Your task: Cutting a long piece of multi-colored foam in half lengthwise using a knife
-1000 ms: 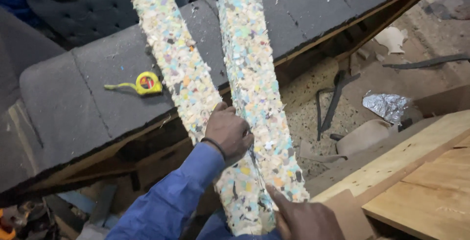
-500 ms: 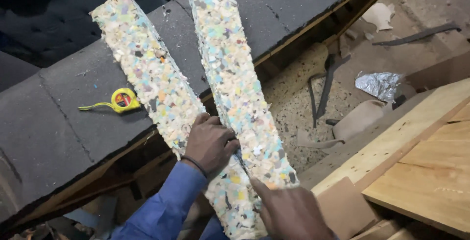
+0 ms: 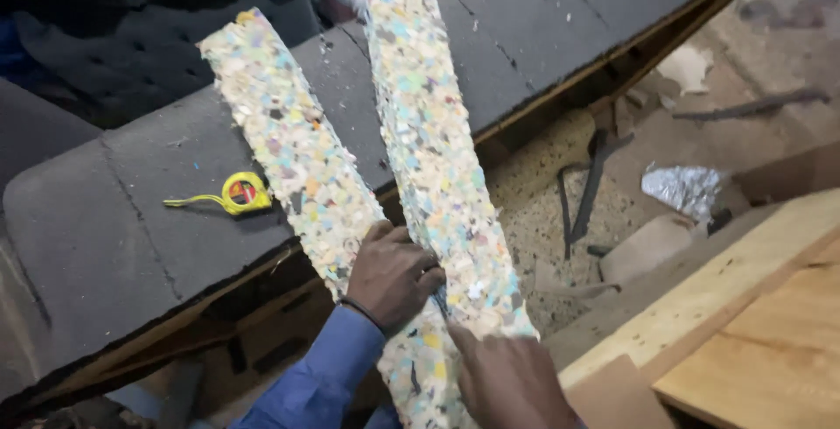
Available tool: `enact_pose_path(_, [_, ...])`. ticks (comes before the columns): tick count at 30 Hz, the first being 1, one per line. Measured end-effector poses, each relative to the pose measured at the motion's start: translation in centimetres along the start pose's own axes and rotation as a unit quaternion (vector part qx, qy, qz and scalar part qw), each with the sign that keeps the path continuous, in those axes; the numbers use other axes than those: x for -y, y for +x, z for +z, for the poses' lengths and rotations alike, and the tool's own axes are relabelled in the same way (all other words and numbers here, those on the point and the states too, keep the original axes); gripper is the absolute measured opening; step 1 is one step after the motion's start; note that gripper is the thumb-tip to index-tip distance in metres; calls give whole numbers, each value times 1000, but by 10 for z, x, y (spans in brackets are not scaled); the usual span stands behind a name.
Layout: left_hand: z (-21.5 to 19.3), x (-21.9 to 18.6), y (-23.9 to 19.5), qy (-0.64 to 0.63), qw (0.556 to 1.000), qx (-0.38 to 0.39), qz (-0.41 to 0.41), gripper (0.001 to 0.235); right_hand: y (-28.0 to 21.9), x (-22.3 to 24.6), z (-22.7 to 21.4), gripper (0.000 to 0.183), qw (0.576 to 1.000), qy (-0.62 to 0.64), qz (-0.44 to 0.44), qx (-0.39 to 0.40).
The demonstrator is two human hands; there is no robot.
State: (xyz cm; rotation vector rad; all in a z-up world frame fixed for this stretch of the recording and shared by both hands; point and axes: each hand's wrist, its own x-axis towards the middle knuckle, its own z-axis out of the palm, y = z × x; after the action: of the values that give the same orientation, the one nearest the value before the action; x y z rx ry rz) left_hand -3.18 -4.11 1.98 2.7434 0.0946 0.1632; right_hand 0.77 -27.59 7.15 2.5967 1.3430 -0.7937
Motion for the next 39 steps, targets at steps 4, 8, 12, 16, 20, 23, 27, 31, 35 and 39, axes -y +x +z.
enact_pose_path(4, [-1,-5,4,6,999,15,-35,40,-44,-24,-30,73,974,15,91,207])
enact_pose_path(8, [-4,-6,4,4,997,57,-59,48,-41,-23,-42,61,966,29,146,212])
enact_pose_path(12, [7,-3,3,14,997,35,-63,49,10,-4,-6,58,994,44,85,44])
enact_pose_path(16, [7,-8,8,27,999,-32,-31,38,-5,-15,-16,54,996,52,58,43])
enact_pose_path(20, [6,-7,14,38,996,26,-73,42,-65,-32,-70,68,961,-9,138,238])
enact_pose_path(23, [27,5,16,37,997,-18,-65,28,-70,-32,-39,72,984,11,104,145])
enact_pose_path(27, [25,2,14,72,995,-68,-30,27,-8,-9,-7,56,999,16,42,8])
enact_pose_path(31, [6,-10,9,68,995,15,-75,31,-19,2,-34,49,996,52,54,56])
enact_pose_path(35, [30,8,7,48,994,-88,-32,28,-88,-58,-4,80,982,1,62,179])
enact_pose_path(39, [17,0,10,47,997,-34,-46,28,-91,-41,-11,89,966,26,112,233])
